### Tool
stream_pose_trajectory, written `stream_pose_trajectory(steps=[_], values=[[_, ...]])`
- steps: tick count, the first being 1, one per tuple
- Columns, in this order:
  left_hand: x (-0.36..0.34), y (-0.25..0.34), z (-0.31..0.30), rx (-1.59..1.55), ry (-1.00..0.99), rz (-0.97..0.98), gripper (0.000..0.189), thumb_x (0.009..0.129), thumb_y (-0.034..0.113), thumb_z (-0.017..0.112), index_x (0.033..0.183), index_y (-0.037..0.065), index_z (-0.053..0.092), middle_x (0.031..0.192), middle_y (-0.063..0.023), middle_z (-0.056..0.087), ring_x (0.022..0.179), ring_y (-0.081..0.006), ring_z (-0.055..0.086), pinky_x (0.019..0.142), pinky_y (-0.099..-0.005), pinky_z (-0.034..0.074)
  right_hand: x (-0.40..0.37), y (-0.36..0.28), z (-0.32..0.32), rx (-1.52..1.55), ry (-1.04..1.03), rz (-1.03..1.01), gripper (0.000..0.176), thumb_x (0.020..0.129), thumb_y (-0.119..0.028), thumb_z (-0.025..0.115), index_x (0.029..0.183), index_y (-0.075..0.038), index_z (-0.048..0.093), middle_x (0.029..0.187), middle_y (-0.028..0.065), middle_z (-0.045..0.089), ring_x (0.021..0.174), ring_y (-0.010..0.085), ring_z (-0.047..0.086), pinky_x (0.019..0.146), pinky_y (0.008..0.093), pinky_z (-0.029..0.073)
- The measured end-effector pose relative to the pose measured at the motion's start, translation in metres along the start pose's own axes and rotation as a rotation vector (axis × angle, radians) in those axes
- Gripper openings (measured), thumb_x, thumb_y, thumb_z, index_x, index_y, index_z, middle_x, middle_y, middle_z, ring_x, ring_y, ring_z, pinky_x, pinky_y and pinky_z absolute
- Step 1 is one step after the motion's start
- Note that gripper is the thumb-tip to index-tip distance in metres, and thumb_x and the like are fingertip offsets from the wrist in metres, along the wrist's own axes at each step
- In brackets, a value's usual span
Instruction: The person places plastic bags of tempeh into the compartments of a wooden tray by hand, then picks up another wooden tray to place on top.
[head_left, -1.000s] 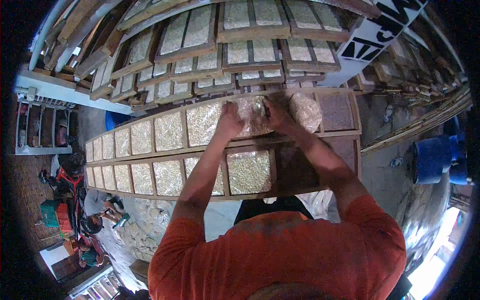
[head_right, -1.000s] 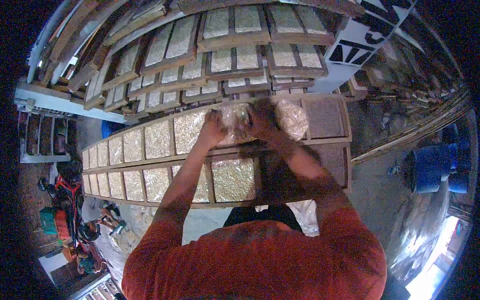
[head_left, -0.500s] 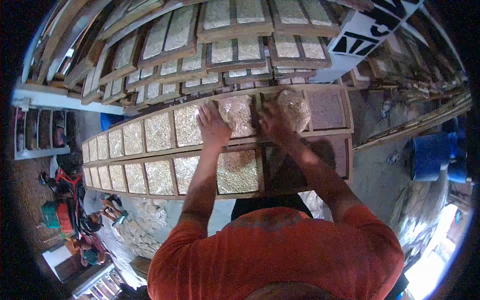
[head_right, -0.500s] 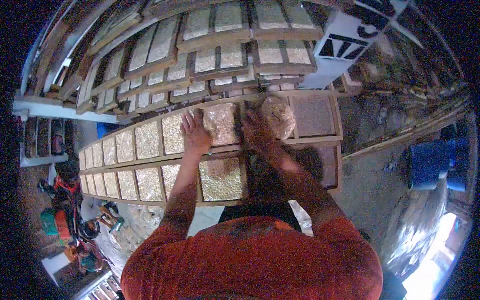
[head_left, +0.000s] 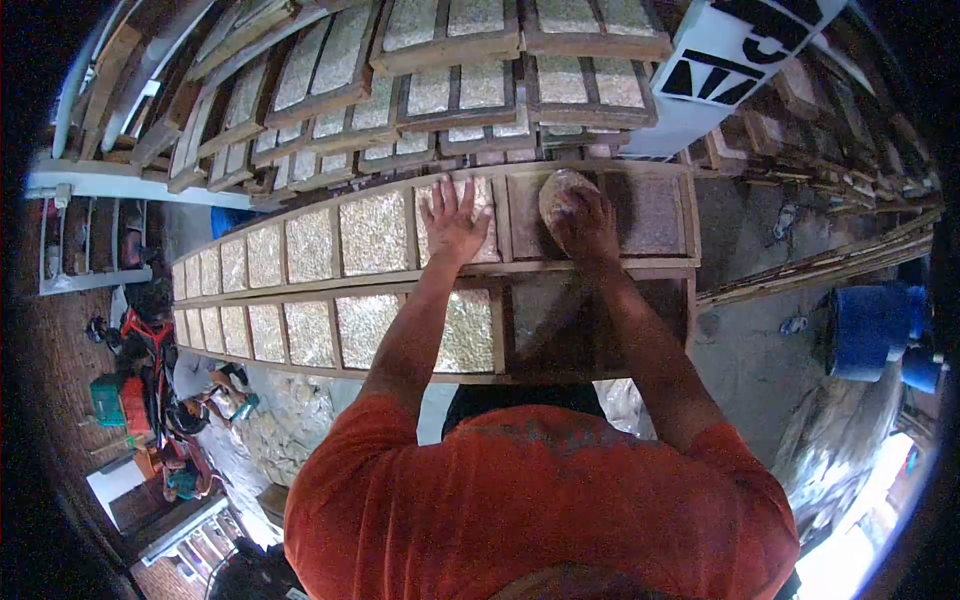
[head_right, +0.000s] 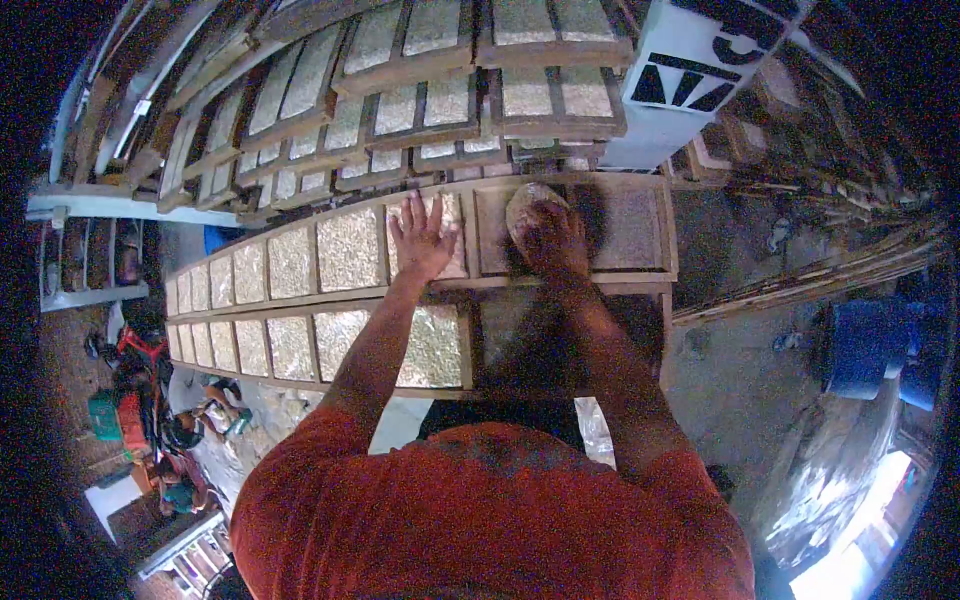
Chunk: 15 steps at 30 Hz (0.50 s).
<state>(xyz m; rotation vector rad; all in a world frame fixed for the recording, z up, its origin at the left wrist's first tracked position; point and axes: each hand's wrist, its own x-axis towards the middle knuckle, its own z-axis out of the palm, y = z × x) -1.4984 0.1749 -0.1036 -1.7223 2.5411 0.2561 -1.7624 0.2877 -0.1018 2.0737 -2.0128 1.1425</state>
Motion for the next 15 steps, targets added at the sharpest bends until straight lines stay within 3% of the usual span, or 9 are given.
stream_pose_trajectory(steps=[4, 6, 7, 9, 10, 12, 15], values=[[0.009, -0.001, -0.01, 0.014, -0.108, -0.028, 0.075, 0.104, 0.063, 0.037, 0.168, 0.028, 0.022, 0.174, -0.023, 0.005, 0.161, -0.0438, 0.004, 0.126, -0.0646, -0.001, -0.004, 0.0, 0.009, -0.076, -0.05, -0.016, 0.036, 0.092, -0.028, 0.073, 0.123, -0.013, 0.064, 0.135, 0.0139, 0.055, 0.126, 0.041, 0.053, 0.105, 0.0573, 0.045], [0.004, -0.013, -0.007, -0.076, 0.22, 0.062, 0.075, 0.103, 0.061, 0.043, 0.168, 0.029, 0.023, 0.175, -0.0213, 0.006, 0.161, -0.0432, 0.005, 0.126, -0.0654, 0.002, -0.008, 0.014, 0.021, -0.175, -0.12, -0.095, 0.038, 0.092, -0.032, 0.074, 0.122, -0.012, 0.065, 0.135, 0.0157, 0.056, 0.125, 0.0418, 0.053, 0.104, 0.0569, 0.045], [0.005, -0.011, -0.003, -0.114, 0.22, 0.033, 0.075, 0.103, 0.061, 0.043, 0.168, 0.029, 0.023, 0.175, -0.0213, 0.006, 0.161, -0.0432, 0.005, 0.126, -0.0654, 0.002, -0.003, 0.012, 0.017, -0.213, -0.152, -0.133, 0.038, 0.092, -0.033, 0.074, 0.122, -0.011, 0.065, 0.135, 0.0163, 0.056, 0.125, 0.042, 0.053, 0.104, 0.0568, 0.045], [-0.004, -0.016, 0.002, 0.014, 0.167, 0.045, 0.075, 0.101, 0.061, 0.046, 0.167, 0.028, 0.028, 0.175, -0.0186, 0.007, 0.161, -0.0423, 0.007, 0.126, -0.0649, 0.005, -0.002, -0.003, 0.01, -0.078, -0.163, 0.076, 0.047, 0.092, -0.039, 0.073, 0.128, -0.011, 0.062, 0.134, 0.0185, 0.058, 0.124, 0.0432, 0.054, 0.105, 0.0565, 0.043], [-0.008, -0.011, -0.012, 0.04, 0.081, 0.014, 0.074, 0.101, 0.061, 0.046, 0.166, 0.028, 0.031, 0.176, -0.0161, 0.007, 0.161, -0.0412, 0.01, 0.127, -0.0634, 0.008, 0.001, -0.004, 0.011, -0.086, -0.195, 0.043, 0.047, 0.092, -0.039, 0.073, 0.128, -0.011, 0.062, 0.134, 0.0185, 0.058, 0.124, 0.0432, 0.054, 0.105, 0.0565, 0.043], [-0.006, -0.014, -0.006, 0.028, 0.377, 0.114, 0.073, 0.099, 0.062, 0.05, 0.162, 0.028, 0.038, 0.172, -0.0184, 0.023, 0.156, -0.0441, 0.023, 0.125, -0.0638, 0.016, 0.005, -0.01, 0.01, -0.072, -0.113, 0.043, 0.055, 0.092, -0.048, 0.071, 0.13, -0.01, 0.064, 0.133, 0.0157, 0.061, 0.128, 0.04, 0.053, 0.112, 0.053, 0.039], [-0.013, -0.011, 0.006, -0.12, 0.41, 0.072, 0.073, 0.099, 0.062, 0.05, 0.162, 0.026, 0.039, 0.172, -0.0176, 0.024, 0.156, -0.0443, 0.024, 0.124, -0.0638, 0.018, 0.003, -0.017, 0.012, -0.118, -0.157, 0.035, 0.054, 0.092, -0.047, 0.071, 0.129, -0.009, 0.064, 0.13, 0.0179, 0.062, 0.125, 0.0414, 0.054, 0.109, 0.0548, 0.04]])
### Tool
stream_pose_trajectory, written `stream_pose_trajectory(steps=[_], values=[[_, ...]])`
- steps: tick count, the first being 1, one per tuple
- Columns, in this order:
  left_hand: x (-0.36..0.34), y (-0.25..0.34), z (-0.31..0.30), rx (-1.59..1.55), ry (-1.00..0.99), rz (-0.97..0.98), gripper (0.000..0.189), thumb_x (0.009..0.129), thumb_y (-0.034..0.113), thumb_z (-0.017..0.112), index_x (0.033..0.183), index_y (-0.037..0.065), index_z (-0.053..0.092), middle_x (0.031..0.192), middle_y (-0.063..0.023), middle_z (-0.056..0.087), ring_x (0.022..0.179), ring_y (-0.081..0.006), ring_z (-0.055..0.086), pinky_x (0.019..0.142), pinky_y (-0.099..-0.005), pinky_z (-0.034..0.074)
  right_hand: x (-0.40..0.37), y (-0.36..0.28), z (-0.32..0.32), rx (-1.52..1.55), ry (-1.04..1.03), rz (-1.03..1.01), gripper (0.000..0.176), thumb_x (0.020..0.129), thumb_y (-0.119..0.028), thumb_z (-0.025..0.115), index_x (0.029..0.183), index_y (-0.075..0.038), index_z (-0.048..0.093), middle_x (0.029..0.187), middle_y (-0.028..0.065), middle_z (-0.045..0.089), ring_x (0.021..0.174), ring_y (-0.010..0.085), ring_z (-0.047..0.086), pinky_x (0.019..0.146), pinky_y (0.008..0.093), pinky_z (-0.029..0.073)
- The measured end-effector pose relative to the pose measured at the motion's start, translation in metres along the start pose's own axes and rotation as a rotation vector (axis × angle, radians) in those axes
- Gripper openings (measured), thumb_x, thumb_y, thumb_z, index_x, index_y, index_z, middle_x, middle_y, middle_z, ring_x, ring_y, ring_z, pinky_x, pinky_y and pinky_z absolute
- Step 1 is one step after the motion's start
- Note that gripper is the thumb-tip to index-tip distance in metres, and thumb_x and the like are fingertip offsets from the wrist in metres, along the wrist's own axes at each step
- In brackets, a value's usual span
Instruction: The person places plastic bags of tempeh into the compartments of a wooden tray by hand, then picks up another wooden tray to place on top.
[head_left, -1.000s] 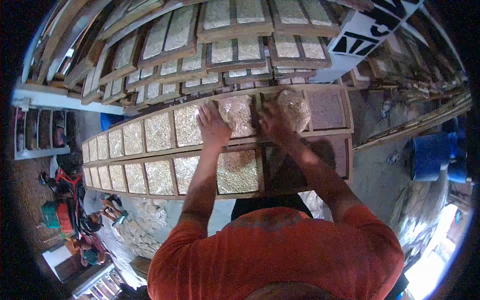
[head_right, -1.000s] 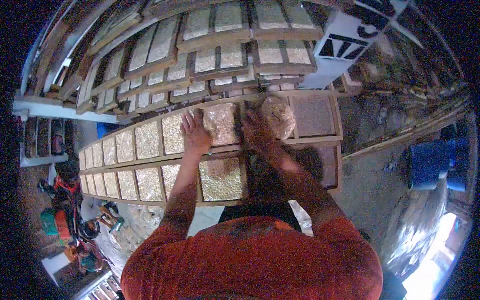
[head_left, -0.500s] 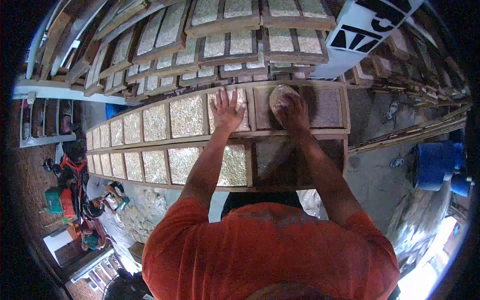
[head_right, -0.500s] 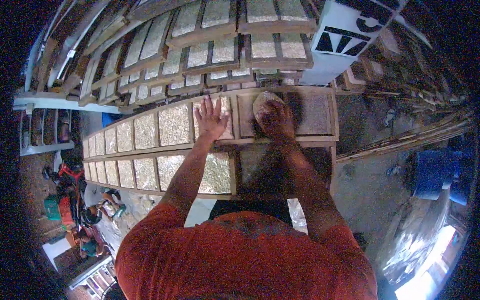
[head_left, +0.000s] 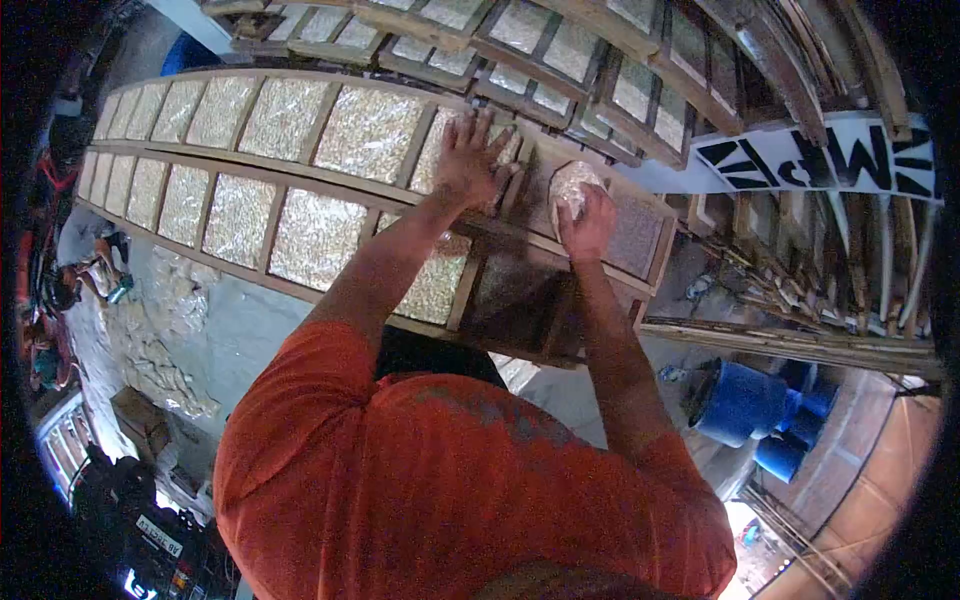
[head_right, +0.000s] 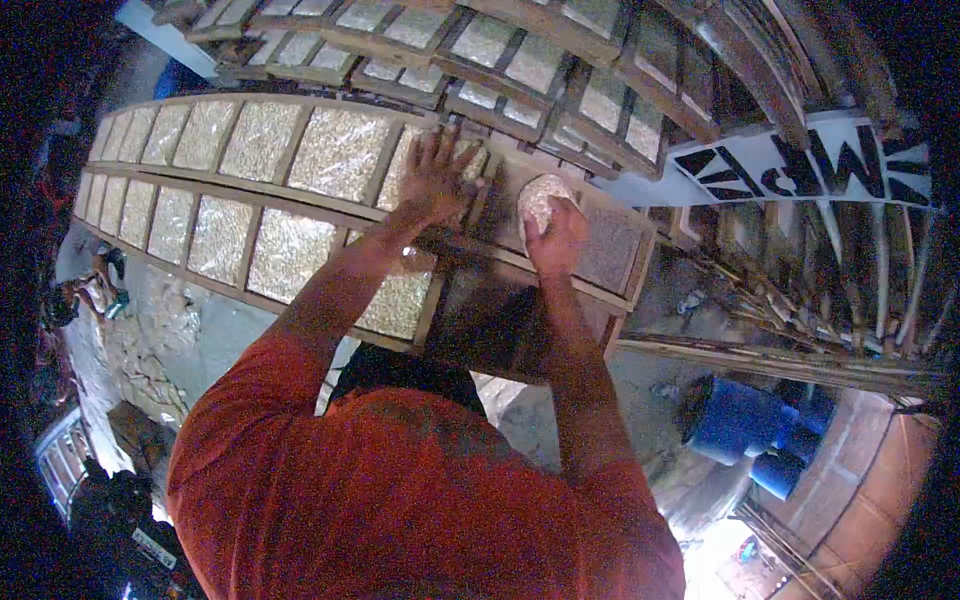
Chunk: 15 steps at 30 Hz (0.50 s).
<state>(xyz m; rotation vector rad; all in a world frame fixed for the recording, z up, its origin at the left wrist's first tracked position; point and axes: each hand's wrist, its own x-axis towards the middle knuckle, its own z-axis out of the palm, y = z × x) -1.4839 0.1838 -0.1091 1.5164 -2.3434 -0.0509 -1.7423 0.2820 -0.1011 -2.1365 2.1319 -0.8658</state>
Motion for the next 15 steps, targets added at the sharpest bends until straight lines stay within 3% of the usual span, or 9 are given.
stream_pose_trajectory(steps=[3, 4, 5, 7, 8, 10, 12, 13, 15], values=[[0.0, -0.01, -0.003, -0.103, -0.125, -0.047, 0.074, 0.102, 0.063, 0.042, 0.161, 0.018, 0.04, 0.174, -0.0156, 0.02, 0.16, -0.0412, 0.016, 0.127, -0.0614, 0.009, 0.015, -0.016, -0.013, -0.011, -0.012, 0.007, 0.044, 0.091, -0.036, 0.074, 0.125, -0.008, 0.065, 0.119, 0.0193, 0.066, 0.116, 0.0423, 0.06, 0.104, 0.0536, 0.046], [-0.011, -0.017, -0.02, -0.014, -0.067, -0.002, 0.084, 0.098, 0.07, 0.047, 0.16, 0.014, 0.041, 0.173, -0.0208, 0.019, 0.16, -0.0398, 0.017, 0.128, -0.0604, 0.008, 0.024, -0.023, -0.018, -0.031, -0.105, 0.066, 0.038, 0.092, -0.031, 0.072, 0.121, -0.007, 0.067, 0.118, 0.0187, 0.067, 0.111, 0.0419, 0.063, 0.098, 0.0509, 0.049], [-0.032, -0.022, -0.033, -0.023, -0.049, 0.004, 0.084, 0.098, 0.07, 0.047, 0.16, 0.014, 0.041, 0.173, -0.0208, 0.019, 0.16, -0.0398, 0.017, 0.128, -0.0604, 0.008, 0.028, -0.031, -0.022, -0.048, -0.195, 0.133, 0.033, 0.093, -0.027, 0.071, 0.118, -0.006, 0.068, 0.116, 0.0182, 0.069, 0.106, 0.0414, 0.065, 0.093, 0.0482, 0.052], [-0.063, -0.031, -0.048, -0.081, -0.096, 0.014, 0.102, 0.088, 0.071, 0.064, 0.163, 0.009, 0.033, 0.17, -0.0274, 0.021, 0.159, -0.0384, 0.019, 0.128, -0.0531, 0.014, 0.036, -0.096, -0.059, -0.117, -0.22, 0.175, 0.026, 0.094, -0.019, 0.069, 0.117, -0.007, 0.071, 0.116, 0.0178, 0.071, 0.104, 0.0368, 0.07, 0.09, 0.0437, 0.055], [-0.046, -0.042, -0.044, -0.306, -0.305, 0.19, 0.11, 0.084, 0.065, 0.074, 0.164, 0.007, 0.027, 0.168, -0.0289, 0.023, 0.159, -0.0376, 0.021, 0.128, -0.0494, 0.018, 0.035, -0.118, -0.072, 0.054, -0.177, 0.162, 0.024, 0.096, -0.016, 0.065, 0.117, -0.006, 0.072, 0.119, 0.0173, 0.071, 0.109, 0.0346, 0.069, 0.094, 0.0437, 0.055], [-0.045, -0.027, -0.111, -0.822, -0.334, 0.23, 0.118, 0.079, 0.054, 0.085, 0.163, 0.002, 0.022, 0.165, -0.0286, 0.028, 0.154, -0.0377, 0.029, 0.127, -0.0434, 0.025, 0.035, -0.156, -0.103, 0.239, -0.124, 0.129, 0.023, 0.098, -0.014, 0.062, 0.116, -0.006, 0.073, 0.121, 0.0167, 0.072, 0.115, 0.0324, 0.069, 0.097, 0.0437, 0.054], [-0.088, 0.023, -0.177, -1.16, 0.079, 0.012, 0.092, 0.091, 0.046, 0.074, 0.158, 0.0, 0.032, 0.157, -0.0236, 0.044, 0.144, -0.0375, 0.046, 0.122, -0.043, 0.036, 0.015, -0.186, -0.135, 0.755, -0.173, 0.059, 0.024, 0.102, -0.016, 0.063, 0.125, -0.01, 0.069, 0.125, 0.013, 0.071, 0.116, 0.0325, 0.068, 0.099, 0.0443, 0.053], [-0.099, 0.027, -0.177, -1.149, 0.077, 0.014, 0.092, 0.091, 0.046, 0.074, 0.158, 0.0, 0.032, 0.157, -0.0236, 0.044, 0.144, -0.0375, 0.046, 0.122, -0.043, 0.036, -0.002, -0.193, -0.131, 0.765, -0.168, 0.058, 0.024, 0.102, -0.016, 0.063, 0.125, -0.01, 0.069, 0.125, 0.013, 0.071, 0.116, 0.0325, 0.068, 0.099, 0.0443, 0.053], [-0.117, 0.032, -0.162, -1.935, -0.196, -0.37, 0.07, 0.104, 0.037, 0.053, 0.159, 0.002, 0.031, 0.15, -0.0234, 0.052, 0.134, -0.0372, 0.056, 0.118, -0.0459, 0.042, -0.034, -0.206, -0.109, 1.867, -0.321, 1.008, 0.026, 0.105, -0.016, 0.063, 0.13, -0.009, 0.065, 0.119, 0.006, 0.072, 0.113, 0.0255, 0.068, 0.1, 0.042, 0.052]])
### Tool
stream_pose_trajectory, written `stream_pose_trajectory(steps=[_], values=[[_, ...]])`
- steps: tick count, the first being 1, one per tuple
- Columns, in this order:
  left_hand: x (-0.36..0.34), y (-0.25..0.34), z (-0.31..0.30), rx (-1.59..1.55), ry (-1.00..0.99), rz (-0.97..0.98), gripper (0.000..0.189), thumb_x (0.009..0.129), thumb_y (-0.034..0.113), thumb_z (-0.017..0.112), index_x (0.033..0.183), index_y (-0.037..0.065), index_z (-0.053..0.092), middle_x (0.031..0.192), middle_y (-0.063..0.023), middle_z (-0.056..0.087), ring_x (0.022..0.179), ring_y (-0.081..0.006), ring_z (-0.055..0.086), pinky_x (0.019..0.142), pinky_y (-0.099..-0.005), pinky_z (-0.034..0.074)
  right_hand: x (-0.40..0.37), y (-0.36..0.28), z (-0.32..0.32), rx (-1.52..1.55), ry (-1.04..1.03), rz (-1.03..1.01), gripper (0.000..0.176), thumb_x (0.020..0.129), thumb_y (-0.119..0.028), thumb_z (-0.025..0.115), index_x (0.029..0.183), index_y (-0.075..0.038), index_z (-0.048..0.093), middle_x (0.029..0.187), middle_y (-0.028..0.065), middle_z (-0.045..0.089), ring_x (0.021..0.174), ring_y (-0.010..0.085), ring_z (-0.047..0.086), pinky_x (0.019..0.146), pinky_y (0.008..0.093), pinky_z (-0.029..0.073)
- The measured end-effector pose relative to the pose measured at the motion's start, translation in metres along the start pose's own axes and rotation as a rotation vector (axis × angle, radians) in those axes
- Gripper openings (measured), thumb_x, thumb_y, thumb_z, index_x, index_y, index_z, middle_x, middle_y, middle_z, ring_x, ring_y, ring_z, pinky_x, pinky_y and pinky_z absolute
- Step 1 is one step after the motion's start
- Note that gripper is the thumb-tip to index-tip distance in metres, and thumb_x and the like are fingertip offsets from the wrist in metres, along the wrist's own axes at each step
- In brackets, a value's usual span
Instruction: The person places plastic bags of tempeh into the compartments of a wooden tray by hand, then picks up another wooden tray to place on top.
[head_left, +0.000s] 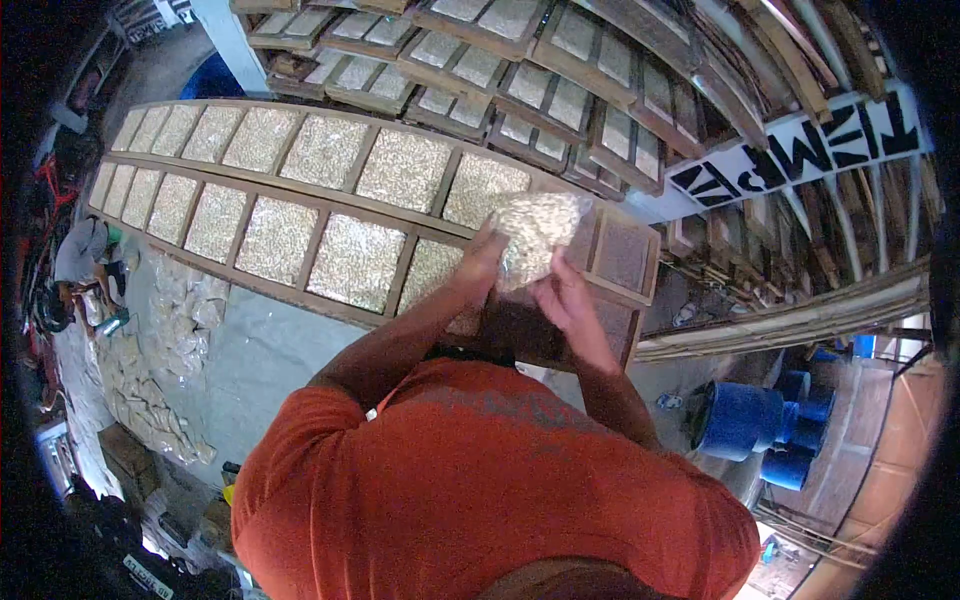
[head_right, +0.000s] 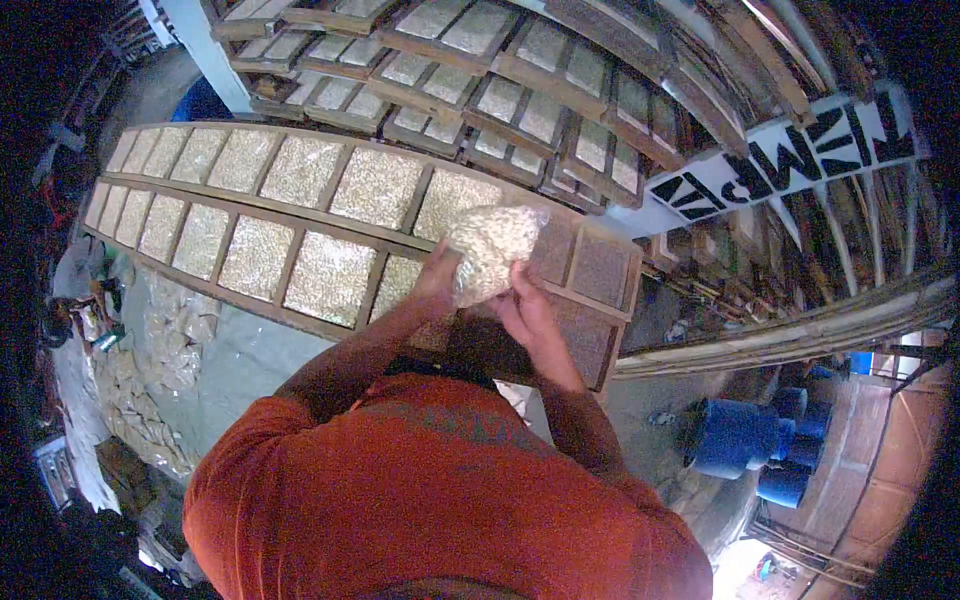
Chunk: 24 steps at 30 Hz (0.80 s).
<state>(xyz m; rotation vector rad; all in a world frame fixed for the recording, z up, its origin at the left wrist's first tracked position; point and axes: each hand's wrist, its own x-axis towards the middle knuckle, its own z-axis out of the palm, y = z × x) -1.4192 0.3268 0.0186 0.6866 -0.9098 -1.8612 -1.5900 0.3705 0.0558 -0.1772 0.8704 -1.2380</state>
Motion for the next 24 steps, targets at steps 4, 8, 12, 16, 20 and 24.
stream_pose_trajectory(steps=[4, 8, 12, 16, 20, 24], values=[[-0.018, -0.017, -0.022, -0.578, 0.247, -0.117, 0.071, 0.108, 0.045, 0.046, 0.158, -0.002, 0.03, 0.154, -0.0259, 0.046, 0.139, -0.0415, 0.051, 0.118, -0.0523, 0.04, 0.013, 0.04, -0.013, -0.592, -0.021, -0.173, 0.053, 0.098, -0.014, 0.074, 0.143, -0.002, 0.05, 0.127, 0.0101, 0.066, 0.113, 0.0175, 0.062, 0.1, 0.0375, 0.051], [-0.039, -0.035, -0.05, 1.084, 0.719, 0.529, 0.093, 0.098, 0.053, 0.064, 0.159, -0.006, 0.026, 0.164, -0.0313, 0.028, 0.151, -0.0458, 0.032, 0.125, -0.0565, 0.026, 0.065, 0.085, -0.084, -1.014, 0.265, -0.403, 0.045, 0.095, -0.014, 0.079, 0.132, -0.002, 0.056, 0.119, 0.0113, 0.069, 0.103, 0.0192, 0.067, 0.085, 0.0376, 0.056], [-0.049, -0.043, -0.084, 1.6, -0.518, 0.341, 0.106, 0.084, 0.049, 0.081, 0.166, 0.015, 0.024, 0.171, -0.024, 0.018, 0.158, -0.0413, 0.021, 0.126, -0.054, 0.02, 0.05, 0.069, -0.066, -0.784, 0.21, 0.115, 0.043, 0.1, -0.016, 0.073, 0.136, -0.005, 0.054, 0.119, 0.0108, 0.068, 0.098, 0.018, 0.068, 0.083, 0.0341, 0.058], [-0.048, -0.046, -0.065, 0.746, 0.034, 0.102, 0.083, 0.085, 0.035, 0.079, 0.154, 0.008, 0.044, 0.135, -0.0178, 0.066, 0.127, -0.0317, 0.063, 0.111, -0.047, 0.046, 0.011, 0.049, -0.046, -0.288, 0.017, -0.056, 0.039, 0.104, -0.018, 0.067, 0.139, -0.009, 0.054, 0.122, 0.0098, 0.068, 0.105, 0.0182, 0.07, 0.09, 0.0329, 0.06], [-0.053, -0.046, -0.044, -0.008, 0.149, -0.104, 0.081, 0.1, 0.06, 0.057, 0.155, 0.003, 0.042, 0.143, -0.0195, 0.061, 0.129, -0.0303, 0.062, 0.106, -0.0453, 0.051, 0.015, 0.029, -0.067, -0.265, -0.013, 0.217, 0.046, 0.106, -0.014, 0.063, 0.149, -0.008, 0.047, 0.132, 0.0085, 0.065, 0.117, 0.0238, 0.066, 0.105, 0.0443, 0.055], [-0.077, -0.012, -0.062, -0.945, -0.062, -0.199, 0.097, 0.097, 0.074, 0.052, 0.157, -0.001, 0.037, 0.155, -0.0224, 0.049, 0.135, -0.0305, 0.057, 0.11, -0.049, 0.049, -0.007, 0.027, 0.013, -0.476, 0.004, 0.032, 0.041, 0.104, -0.019, 0.067, 0.139, -0.001, 0.055, 0.128, 0.0089, 0.068, 0.114, 0.0203, 0.067, 0.1, 0.0396, 0.057]])
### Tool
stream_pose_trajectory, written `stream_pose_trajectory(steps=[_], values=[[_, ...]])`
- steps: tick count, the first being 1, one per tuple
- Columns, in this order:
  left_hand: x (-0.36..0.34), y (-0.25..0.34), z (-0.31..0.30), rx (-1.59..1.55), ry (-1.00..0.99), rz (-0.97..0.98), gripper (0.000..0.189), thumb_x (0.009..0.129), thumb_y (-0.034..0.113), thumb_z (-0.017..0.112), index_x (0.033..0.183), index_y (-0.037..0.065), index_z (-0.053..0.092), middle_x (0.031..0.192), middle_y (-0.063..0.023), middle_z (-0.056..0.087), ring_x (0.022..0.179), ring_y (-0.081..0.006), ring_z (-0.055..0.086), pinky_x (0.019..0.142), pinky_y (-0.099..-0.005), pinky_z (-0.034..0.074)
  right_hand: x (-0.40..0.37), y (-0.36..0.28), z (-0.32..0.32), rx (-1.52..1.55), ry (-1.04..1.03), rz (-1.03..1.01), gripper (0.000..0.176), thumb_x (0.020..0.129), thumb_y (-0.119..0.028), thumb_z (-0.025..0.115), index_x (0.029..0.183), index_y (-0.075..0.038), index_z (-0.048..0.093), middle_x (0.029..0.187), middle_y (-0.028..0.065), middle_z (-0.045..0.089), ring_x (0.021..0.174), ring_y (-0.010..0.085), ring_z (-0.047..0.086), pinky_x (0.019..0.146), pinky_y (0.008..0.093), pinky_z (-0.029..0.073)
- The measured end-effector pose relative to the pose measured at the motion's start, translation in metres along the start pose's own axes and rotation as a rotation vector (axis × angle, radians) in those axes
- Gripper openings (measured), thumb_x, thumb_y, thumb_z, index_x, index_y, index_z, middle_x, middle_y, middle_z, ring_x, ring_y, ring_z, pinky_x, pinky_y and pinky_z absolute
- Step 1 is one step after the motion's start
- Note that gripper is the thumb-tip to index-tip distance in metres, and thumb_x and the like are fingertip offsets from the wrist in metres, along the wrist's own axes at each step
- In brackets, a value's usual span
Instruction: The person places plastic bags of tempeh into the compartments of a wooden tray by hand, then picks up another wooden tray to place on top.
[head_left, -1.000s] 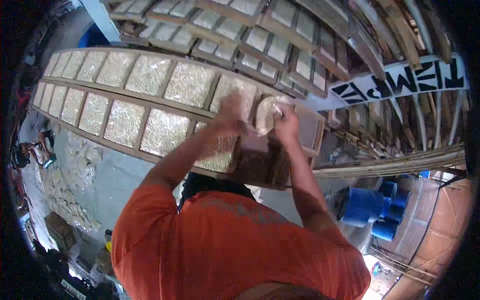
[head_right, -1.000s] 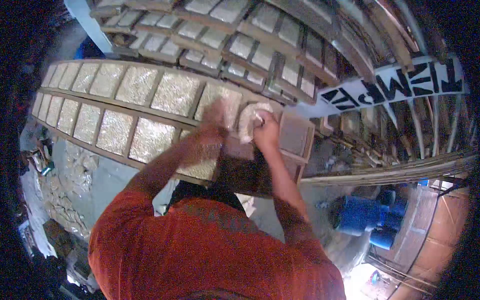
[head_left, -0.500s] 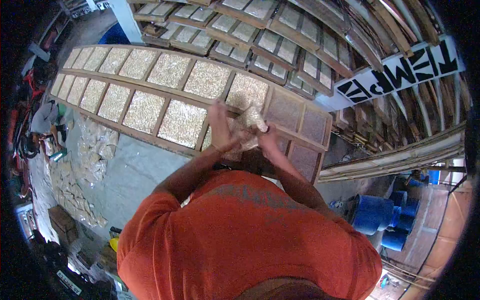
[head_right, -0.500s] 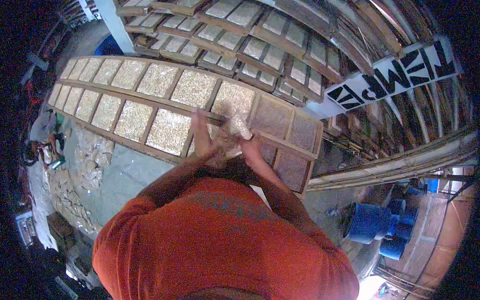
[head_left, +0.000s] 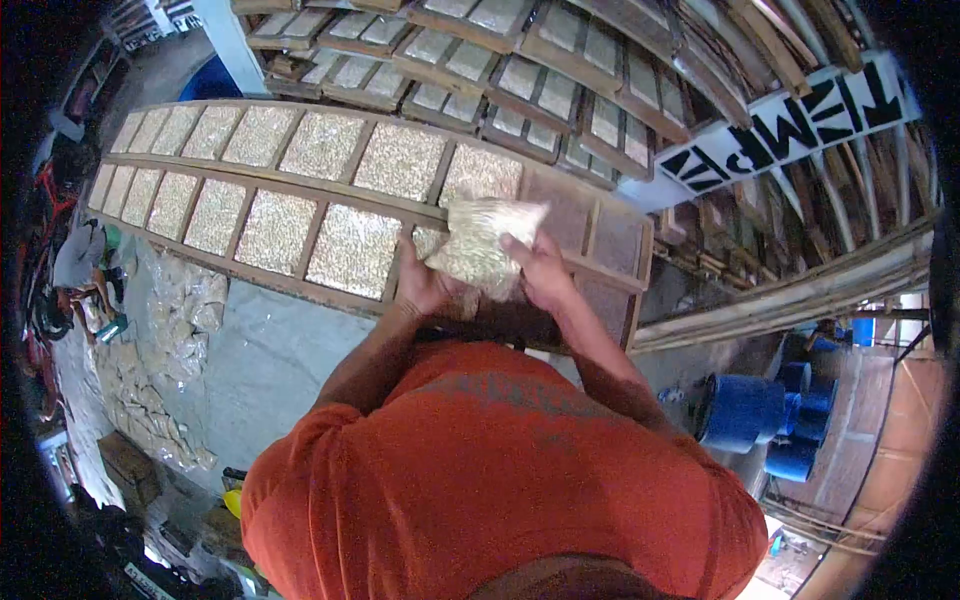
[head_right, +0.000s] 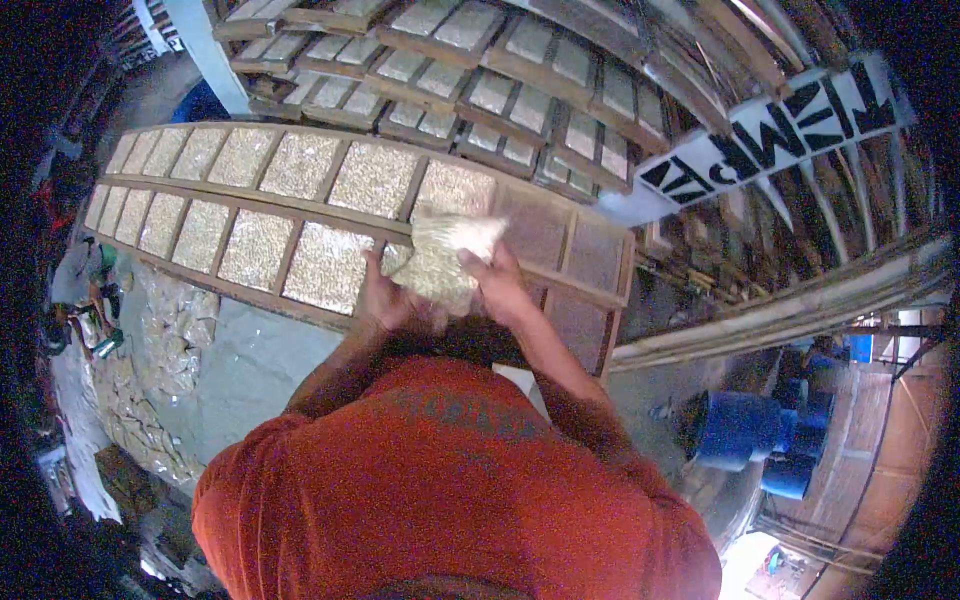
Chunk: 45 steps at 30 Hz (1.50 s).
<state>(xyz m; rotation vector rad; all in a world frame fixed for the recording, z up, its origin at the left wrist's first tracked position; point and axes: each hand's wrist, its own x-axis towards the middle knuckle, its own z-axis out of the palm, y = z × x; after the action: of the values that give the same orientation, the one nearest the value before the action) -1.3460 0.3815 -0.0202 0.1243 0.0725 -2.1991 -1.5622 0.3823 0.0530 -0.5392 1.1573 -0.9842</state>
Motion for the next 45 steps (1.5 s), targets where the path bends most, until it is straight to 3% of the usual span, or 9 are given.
stream_pose_trajectory(steps=[4, 8, 12, 16, 18, 34, 36, 40, 45], values=[[0.009, 0.045, 0.004, 1.175, 0.34, -0.136, 0.071, 0.1, 0.043, 0.071, 0.147, -0.004, 0.048, 0.136, -0.0208, 0.064, 0.117, -0.0317, 0.067, 0.1, -0.0458, 0.056, 0.004, -0.011, 0.005, -0.433, -0.236, -0.289, 0.037, 0.102, -0.015, 0.07, 0.136, -0.005, 0.059, 0.118, 0.0052, 0.071, 0.105, 0.0147, 0.066, 0.088, 0.0359, 0.058], [-0.029, -0.014, 0.084, 0.699, 0.456, 0.425, 0.047, 0.098, 0.021, 0.073, 0.134, -0.004, 0.055, 0.117, -0.0152, 0.071, 0.103, -0.0279, 0.071, 0.088, -0.0399, 0.059, 0.053, -0.033, -0.006, -0.166, -0.115, 0.05, 0.035, 0.105, -0.027, 0.067, 0.13, -0.003, 0.064, 0.109, 0.0064, 0.073, 0.102, 0.0173, 0.068, 0.09, 0.038, 0.056], [-0.05, -0.022, -0.029, 2.187, 0.162, -0.294, 0.056, 0.1, 0.037, 0.066, 0.141, 0.001, 0.053, 0.122, -0.0229, 0.071, 0.11, -0.0441, 0.07, 0.099, -0.0523, 0.054, 0.119, 0.019, -0.096, -1.191, 0.009, -0.247, 0.05, 0.099, -0.033, 0.073, 0.137, -0.003, 0.06, 0.112, 0.0149, 0.074, 0.105, 0.0279, 0.071, 0.094, 0.0419, 0.056], [-0.042, -0.009, 0.006, 2.262, 0.218, 0.65, 0.074, 0.094, 0.044, 0.067, 0.154, 0.009, 0.045, 0.162, -0.0275, 0.037, 0.151, -0.0498, 0.032, 0.125, -0.0569, 0.026, 0.089, 0.03, -0.096, -1.326, 0.005, -0.209, 0.064, 0.097, -0.035, 0.073, 0.148, -0.005, 0.05, 0.126, 0.0228, 0.07, 0.118, 0.0386, 0.067, 0.102, 0.0452, 0.053], [-0.011, 0.004, -0.006, 2.686, 0.061, 0.531, 0.072, 0.094, 0.043, 0.067, 0.156, 0.013, 0.045, 0.165, -0.0275, 0.032, 0.152, -0.0518, 0.028, 0.126, -0.0611, 0.02, 0.093, 0.035, -0.093, -1.348, 0.021, -0.28, 0.062, 0.097, -0.03, 0.071, 0.15, -0.006, 0.048, 0.132, 0.0241, 0.066, 0.12, 0.0399, 0.066, 0.103, 0.0467, 0.052], [0.086, 0.138, -0.062, 2.946, -0.223, 0.317, 0.037, 0.089, 0.019, 0.069, 0.124, 0.007, 0.069, 0.124, -0.0171, 0.067, 0.115, -0.0361, 0.063, 0.102, -0.0452, 0.053, 0.12, 0.036, -0.059, -1.675, 0.101, -0.416, 0.017, 0.093, -0.017, 0.064, 0.107, -0.013, 0.072, 0.112, 0.017, 0.071, 0.101, 0.0448, 0.067, 0.084, 0.0513, 0.056], [0.075, 0.116, -0.065, 2.665, 0.199, 0.403, 0.021, 0.088, 0.013, 0.066, 0.106, 0.004, 0.07, 0.112, -0.0164, 0.066, 0.105, -0.0373, 0.065, 0.089, -0.0457, 0.057, 0.138, 0.071, -0.079, -1.492, 0.146, -0.44, 0.02, 0.094, -0.021, 0.064, 0.11, -0.011, 0.072, 0.11, 0.0193, 0.071, 0.103, 0.0451, 0.067, 0.087, 0.0513, 0.056], [0.051, 0.086, -0.08, 2.473, 0.3, 0.404, 0.04, 0.079, 0.019, 0.078, 0.114, 0.002, 0.068, 0.115, -0.0229, 0.065, 0.103, -0.0417, 0.066, 0.085, -0.0488, 0.058, 0.124, 0.12, -0.077, -1.088, 0.191, -0.897, 0.04, 0.093, -0.029, 0.068, 0.125, -0.004, 0.069, 0.117, 0.025, 0.071, 0.112, 0.0454, 0.066, 0.099, 0.0519, 0.053], [0.054, 0.02, -0.036, 2.791, 0.404, 0.149, 0.064, 0.086, 0.029, 0.075, 0.138, 0.0, 0.052, 0.128, -0.0279, 0.057, 0.105, -0.046, 0.066, 0.087, -0.0512, 0.057, 0.099, 0.12, -0.021, -1.381, 0.289, -0.516, 0.06, 0.086, -0.028, 0.074, 0.138, -0.001, 0.06, 0.126, 0.0253, 0.069, 0.12, 0.0432, 0.065, 0.108, 0.0523, 0.049]])
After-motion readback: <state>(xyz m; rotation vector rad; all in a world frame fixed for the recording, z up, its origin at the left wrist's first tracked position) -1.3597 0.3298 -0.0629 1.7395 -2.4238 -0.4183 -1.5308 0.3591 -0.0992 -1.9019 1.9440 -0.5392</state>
